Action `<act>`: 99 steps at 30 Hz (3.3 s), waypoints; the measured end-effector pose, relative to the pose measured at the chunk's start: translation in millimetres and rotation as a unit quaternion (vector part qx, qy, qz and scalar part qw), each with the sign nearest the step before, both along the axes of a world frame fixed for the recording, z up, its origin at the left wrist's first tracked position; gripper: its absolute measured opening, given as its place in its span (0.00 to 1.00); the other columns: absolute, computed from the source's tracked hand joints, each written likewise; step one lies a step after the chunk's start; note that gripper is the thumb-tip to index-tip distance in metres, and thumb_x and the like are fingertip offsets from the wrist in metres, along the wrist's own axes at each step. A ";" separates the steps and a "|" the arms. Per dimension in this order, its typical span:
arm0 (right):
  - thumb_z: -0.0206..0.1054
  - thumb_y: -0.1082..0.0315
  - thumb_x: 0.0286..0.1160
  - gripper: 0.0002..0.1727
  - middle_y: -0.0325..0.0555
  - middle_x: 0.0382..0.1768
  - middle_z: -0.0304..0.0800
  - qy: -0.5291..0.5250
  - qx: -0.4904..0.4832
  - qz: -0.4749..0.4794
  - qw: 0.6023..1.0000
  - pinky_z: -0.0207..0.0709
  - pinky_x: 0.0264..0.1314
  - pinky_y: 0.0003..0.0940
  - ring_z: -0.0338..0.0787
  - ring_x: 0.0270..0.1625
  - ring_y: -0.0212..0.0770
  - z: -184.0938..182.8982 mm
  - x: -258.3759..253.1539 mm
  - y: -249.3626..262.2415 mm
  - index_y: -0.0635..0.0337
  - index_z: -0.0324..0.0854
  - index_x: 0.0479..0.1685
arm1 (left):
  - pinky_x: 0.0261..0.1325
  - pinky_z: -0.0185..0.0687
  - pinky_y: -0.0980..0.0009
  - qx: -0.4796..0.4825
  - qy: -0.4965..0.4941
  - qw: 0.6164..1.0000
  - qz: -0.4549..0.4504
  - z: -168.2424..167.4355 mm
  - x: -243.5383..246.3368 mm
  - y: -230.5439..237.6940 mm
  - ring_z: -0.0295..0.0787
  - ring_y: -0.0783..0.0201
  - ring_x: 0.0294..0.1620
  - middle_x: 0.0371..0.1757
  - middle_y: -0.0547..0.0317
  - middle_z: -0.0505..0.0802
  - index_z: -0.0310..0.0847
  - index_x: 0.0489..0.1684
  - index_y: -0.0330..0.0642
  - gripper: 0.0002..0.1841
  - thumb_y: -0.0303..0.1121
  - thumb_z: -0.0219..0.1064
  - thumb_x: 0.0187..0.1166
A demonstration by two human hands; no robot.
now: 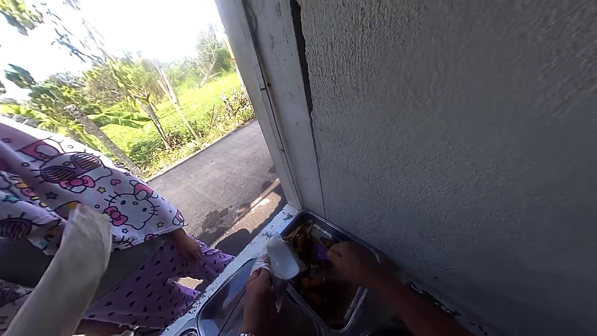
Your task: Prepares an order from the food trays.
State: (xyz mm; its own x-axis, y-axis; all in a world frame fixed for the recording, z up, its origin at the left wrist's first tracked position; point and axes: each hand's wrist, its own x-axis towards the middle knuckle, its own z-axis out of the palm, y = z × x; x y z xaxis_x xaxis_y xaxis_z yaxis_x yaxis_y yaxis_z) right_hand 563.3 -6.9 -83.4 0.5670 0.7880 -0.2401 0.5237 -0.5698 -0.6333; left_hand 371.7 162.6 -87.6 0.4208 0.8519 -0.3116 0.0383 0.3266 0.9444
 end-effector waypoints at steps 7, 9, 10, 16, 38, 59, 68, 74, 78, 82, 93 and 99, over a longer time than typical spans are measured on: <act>0.64 0.71 0.74 0.14 0.54 0.46 0.90 -0.317 0.042 0.002 0.947 0.89 0.42 0.48 0.93 0.49 0.54 24.7 -66.1 2.3 0.58 0.88 0.56 | 0.54 0.89 0.47 -0.201 -0.213 0.956 0.028 -18.0 25.4 -26.2 0.91 0.46 0.51 0.53 0.37 0.90 0.75 0.64 0.33 0.14 0.30 0.52 0.88; 0.64 0.70 0.74 0.14 0.52 0.45 0.91 -0.323 0.050 -0.002 0.945 0.89 0.43 0.48 0.93 0.49 0.53 27.7 -65.0 -1.7 0.57 0.89 0.55 | 0.53 0.89 0.47 -0.199 -0.226 0.953 0.026 -22.7 25.2 -27.1 0.91 0.46 0.49 0.51 0.36 0.91 0.75 0.62 0.32 0.13 0.27 0.53 0.86; 0.63 0.69 0.76 0.14 0.52 0.44 0.91 -0.325 0.053 -0.008 0.944 0.89 0.43 0.48 0.93 0.49 0.53 29.6 -63.5 -4.5 0.56 0.89 0.55 | 0.53 0.89 0.46 -0.196 -0.225 0.954 0.026 -24.1 25.0 -27.9 0.91 0.45 0.49 0.51 0.36 0.90 0.75 0.62 0.32 0.13 0.27 0.53 0.86; 0.60 0.59 0.83 0.14 0.46 0.35 0.90 -0.331 0.055 -0.049 0.941 0.87 0.35 0.48 0.94 0.38 0.48 55.1 -30.3 -32.5 0.54 0.90 0.44 | 0.52 0.90 0.46 -0.179 -0.195 0.964 0.019 -22.0 22.0 -21.9 0.91 0.44 0.49 0.52 0.34 0.90 0.74 0.64 0.31 0.14 0.25 0.53 0.85; 0.57 0.58 0.83 0.20 0.52 0.54 0.94 0.077 -0.021 -0.014 0.997 0.83 0.63 0.59 0.93 0.57 0.51 -106.5 2.9 86.0 0.53 0.91 0.60 | 0.44 0.91 0.49 -0.054 -0.122 0.986 0.098 7.3 -57.1 29.0 0.92 0.48 0.43 0.46 0.38 0.90 0.73 0.60 0.31 0.13 0.27 0.49 0.87; 0.68 0.73 0.68 0.26 0.49 0.38 0.93 -0.376 0.149 -0.012 0.915 0.89 0.34 0.45 0.94 0.39 0.50 1.6 -66.0 -2.1 0.50 0.87 0.69 | 0.46 0.90 0.49 -0.153 -0.139 0.977 0.047 -13.5 19.5 -24.5 0.91 0.47 0.45 0.48 0.37 0.90 0.74 0.59 0.30 0.12 0.23 0.52 0.84; 0.69 0.76 0.63 0.31 0.48 0.43 0.91 -0.387 0.216 -0.020 0.896 0.88 0.35 0.43 0.93 0.44 0.50 -15.6 -68.3 -14.2 0.38 0.87 0.70 | 0.53 0.89 0.46 -0.213 -0.186 0.959 0.018 -24.9 32.9 -31.0 0.90 0.46 0.51 0.53 0.37 0.90 0.75 0.63 0.33 0.14 0.28 0.52 0.85; 0.60 0.65 0.79 0.22 0.47 0.36 0.93 -0.330 0.136 -0.077 0.931 0.88 0.33 0.49 0.94 0.35 0.48 45.9 -25.2 -38.5 0.45 0.89 0.69 | 0.53 0.88 0.47 -0.203 -0.205 0.958 0.007 -22.6 32.4 -23.2 0.90 0.47 0.50 0.51 0.38 0.90 0.74 0.62 0.33 0.13 0.26 0.51 0.85; 0.57 0.65 0.84 0.15 0.56 0.51 0.92 -0.173 -0.168 -0.010 0.970 0.83 0.55 0.64 0.92 0.57 0.60 80.3 12.9 -42.0 0.54 0.87 0.60 | 0.54 0.88 0.46 -0.190 -0.200 0.961 -0.001 -15.8 28.0 -15.9 0.90 0.46 0.52 0.53 0.36 0.89 0.74 0.64 0.33 0.14 0.25 0.52 0.85; 0.65 0.68 0.77 0.11 0.65 0.51 0.90 -0.142 -0.282 0.111 0.942 0.79 0.54 0.71 0.90 0.56 0.67 58.0 17.6 -21.9 0.67 0.85 0.48 | 0.53 0.88 0.45 -0.174 -0.185 0.967 -0.001 -8.9 22.5 -8.9 0.90 0.45 0.52 0.53 0.36 0.89 0.74 0.63 0.31 0.14 0.25 0.51 0.85; 0.62 0.57 0.81 0.20 0.59 0.46 0.93 0.088 -0.186 0.119 0.971 0.82 0.56 0.63 0.92 0.46 0.57 -60.9 8.3 22.8 0.61 0.90 0.58 | 0.56 0.87 0.43 -0.161 -0.187 0.969 0.016 3.2 3.5 4.0 0.90 0.42 0.54 0.56 0.33 0.88 0.72 0.66 0.31 0.16 0.27 0.50 0.87; 0.58 0.55 0.84 0.20 0.55 0.56 0.92 0.112 -0.063 -0.068 0.989 0.81 0.65 0.61 0.90 0.62 0.55 -94.6 -29.9 56.8 0.58 0.91 0.54 | 0.55 0.88 0.44 -0.146 -0.191 0.970 0.036 -0.4 0.0 6.2 0.90 0.43 0.52 0.56 0.34 0.88 0.71 0.67 0.33 0.16 0.29 0.48 0.89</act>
State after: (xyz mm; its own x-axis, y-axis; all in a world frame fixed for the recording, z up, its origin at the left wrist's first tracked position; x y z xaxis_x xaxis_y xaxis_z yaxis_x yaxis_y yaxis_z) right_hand 533.4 49.8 -178.0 0.5880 0.6637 -0.4623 0.2915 -0.7071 -0.6442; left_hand 371.6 168.8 -88.1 0.4959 0.7820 -0.3776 -0.3293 0.5716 0.7515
